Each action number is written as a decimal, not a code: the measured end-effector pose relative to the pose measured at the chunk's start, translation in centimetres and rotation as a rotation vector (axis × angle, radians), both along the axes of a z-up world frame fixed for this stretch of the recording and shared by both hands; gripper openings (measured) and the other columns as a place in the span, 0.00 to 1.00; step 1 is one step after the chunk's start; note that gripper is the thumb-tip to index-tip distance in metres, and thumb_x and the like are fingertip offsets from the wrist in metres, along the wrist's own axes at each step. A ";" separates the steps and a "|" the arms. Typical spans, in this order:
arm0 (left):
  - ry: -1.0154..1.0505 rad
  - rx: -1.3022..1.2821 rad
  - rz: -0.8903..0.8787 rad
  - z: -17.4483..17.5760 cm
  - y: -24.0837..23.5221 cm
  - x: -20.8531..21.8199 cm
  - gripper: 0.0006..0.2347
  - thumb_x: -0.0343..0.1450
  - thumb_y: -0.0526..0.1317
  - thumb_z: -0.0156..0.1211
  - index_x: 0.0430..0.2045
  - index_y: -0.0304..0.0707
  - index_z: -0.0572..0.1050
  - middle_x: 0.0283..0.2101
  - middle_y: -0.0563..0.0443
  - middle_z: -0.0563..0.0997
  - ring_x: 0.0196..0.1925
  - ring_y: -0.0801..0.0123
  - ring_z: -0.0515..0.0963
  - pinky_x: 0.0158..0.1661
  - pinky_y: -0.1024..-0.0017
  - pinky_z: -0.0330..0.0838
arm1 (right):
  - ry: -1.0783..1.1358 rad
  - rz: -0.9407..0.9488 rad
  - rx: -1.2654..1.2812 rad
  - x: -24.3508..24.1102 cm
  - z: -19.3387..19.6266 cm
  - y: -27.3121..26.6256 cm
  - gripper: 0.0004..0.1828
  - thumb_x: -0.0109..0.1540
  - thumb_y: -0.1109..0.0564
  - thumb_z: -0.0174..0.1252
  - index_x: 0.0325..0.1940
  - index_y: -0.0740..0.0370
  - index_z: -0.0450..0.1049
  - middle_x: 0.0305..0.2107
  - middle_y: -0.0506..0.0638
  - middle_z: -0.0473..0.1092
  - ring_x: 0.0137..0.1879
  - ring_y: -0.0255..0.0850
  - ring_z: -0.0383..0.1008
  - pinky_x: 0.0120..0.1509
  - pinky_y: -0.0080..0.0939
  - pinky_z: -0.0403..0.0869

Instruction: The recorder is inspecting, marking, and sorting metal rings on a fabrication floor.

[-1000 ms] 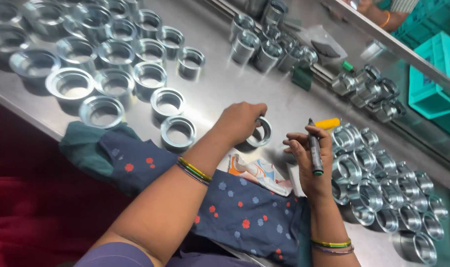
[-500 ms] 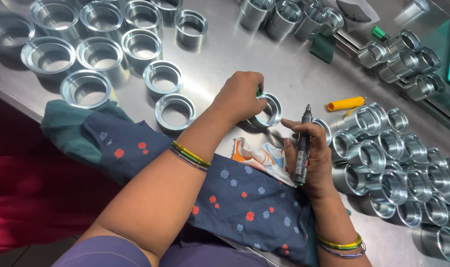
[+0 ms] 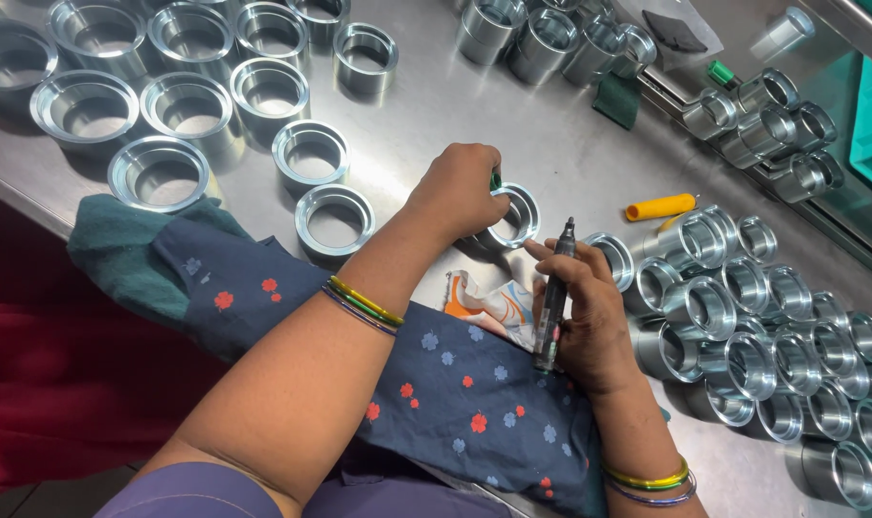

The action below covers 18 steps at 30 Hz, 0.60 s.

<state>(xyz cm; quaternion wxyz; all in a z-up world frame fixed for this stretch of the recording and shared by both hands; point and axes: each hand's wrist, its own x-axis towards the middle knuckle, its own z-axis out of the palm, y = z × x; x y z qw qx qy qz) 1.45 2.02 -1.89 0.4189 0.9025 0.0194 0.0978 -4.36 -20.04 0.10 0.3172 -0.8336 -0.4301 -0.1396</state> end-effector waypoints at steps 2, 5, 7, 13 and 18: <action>0.020 0.003 -0.004 0.3 0.0 -0.1 0.13 0.61 0.38 0.71 0.35 0.31 0.81 0.36 0.37 0.83 0.40 0.52 0.85 0.44 0.63 0.78 | -0.010 0.013 -0.018 0.0 0.2 0.1 0.20 0.60 0.69 0.60 0.51 0.56 0.65 0.55 0.52 0.76 0.65 0.53 0.71 0.64 0.48 0.75; 0.054 0.008 -0.018 0.8 -0.1 -0.3 0.12 0.62 0.38 0.70 0.36 0.32 0.81 0.37 0.38 0.84 0.40 0.55 0.85 0.44 0.65 0.79 | -0.032 0.014 -0.047 0.0 0.4 0.1 0.19 0.60 0.69 0.60 0.51 0.55 0.64 0.55 0.52 0.76 0.66 0.53 0.71 0.65 0.49 0.74; 0.068 0.009 -0.029 0.9 -0.1 -0.3 0.12 0.63 0.38 0.70 0.36 0.32 0.81 0.37 0.39 0.84 0.40 0.56 0.86 0.43 0.65 0.79 | -0.044 0.002 -0.057 0.1 0.3 0.0 0.19 0.60 0.69 0.60 0.51 0.55 0.64 0.55 0.52 0.77 0.66 0.53 0.71 0.65 0.49 0.74; 0.007 -0.005 -0.076 0.8 -0.2 -0.3 0.10 0.62 0.36 0.70 0.35 0.36 0.81 0.36 0.42 0.84 0.40 0.57 0.85 0.43 0.65 0.78 | -0.054 -0.071 -0.052 0.3 0.3 -0.1 0.21 0.58 0.70 0.60 0.52 0.57 0.64 0.53 0.51 0.77 0.66 0.53 0.70 0.63 0.48 0.75; -0.027 -0.013 -0.124 1.2 -0.2 -0.6 0.08 0.62 0.38 0.71 0.30 0.36 0.81 0.34 0.42 0.85 0.39 0.55 0.85 0.43 0.64 0.78 | -0.088 -0.099 -0.057 0.1 0.6 0.0 0.20 0.60 0.70 0.59 0.52 0.56 0.64 0.53 0.51 0.77 0.67 0.55 0.69 0.65 0.49 0.74</action>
